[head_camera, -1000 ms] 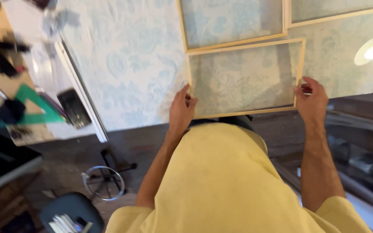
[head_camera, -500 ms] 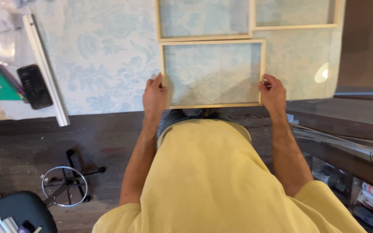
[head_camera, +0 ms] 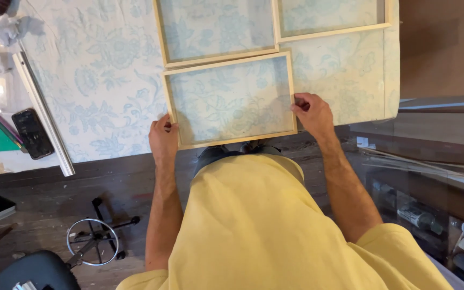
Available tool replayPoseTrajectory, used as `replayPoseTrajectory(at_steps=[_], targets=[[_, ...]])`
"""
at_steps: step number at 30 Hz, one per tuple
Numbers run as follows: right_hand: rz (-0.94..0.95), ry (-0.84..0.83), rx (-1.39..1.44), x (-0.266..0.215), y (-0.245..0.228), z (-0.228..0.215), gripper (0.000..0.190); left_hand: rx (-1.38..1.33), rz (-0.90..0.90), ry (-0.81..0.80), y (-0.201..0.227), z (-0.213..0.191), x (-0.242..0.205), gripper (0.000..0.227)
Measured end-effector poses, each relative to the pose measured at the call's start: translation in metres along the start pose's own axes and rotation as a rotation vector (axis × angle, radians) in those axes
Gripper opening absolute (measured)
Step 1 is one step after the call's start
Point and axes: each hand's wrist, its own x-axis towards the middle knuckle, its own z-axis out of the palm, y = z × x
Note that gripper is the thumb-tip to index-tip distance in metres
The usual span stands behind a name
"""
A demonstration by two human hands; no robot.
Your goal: The person is laying out wooden frames on a sheet of glass and marking the glass with a pen to prepare for cutting.
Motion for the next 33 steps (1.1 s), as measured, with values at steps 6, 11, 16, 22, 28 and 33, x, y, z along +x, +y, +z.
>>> replayPoseTrajectory(at_steps=[6, 11, 16, 22, 28, 33], targets=[[-0.014, 0.023, 0.076, -0.003, 0.008, -0.003, 0.032, 0.047, 0.016, 0.016, 0.015, 0.006, 0.003, 0.042], [-0.021, 0.035, 0.078, -0.004, 0.005, -0.004, 0.029, 0.013, 0.001, -0.001, 0.015, 0.003, 0.006, 0.041], [0.015, 0.037, 0.045, -0.001, 0.010, 0.002, 0.032, -0.050, 0.027, -0.023, 0.015, -0.003, 0.006, 0.042], [0.113, 0.062, 0.031, 0.007, 0.012, 0.009, 0.030, -0.101, 0.028, -0.048, 0.003, -0.002, 0.013, 0.043], [0.188, 0.075, 0.062, 0.003, 0.008, 0.013, 0.029, -0.192, 0.018, -0.092, 0.007, -0.011, 0.016, 0.047], [0.170, 0.131, 0.072, 0.009, 0.023, 0.027, 0.029, -0.259, -0.014, -0.121, -0.013, -0.001, 0.026, 0.059]])
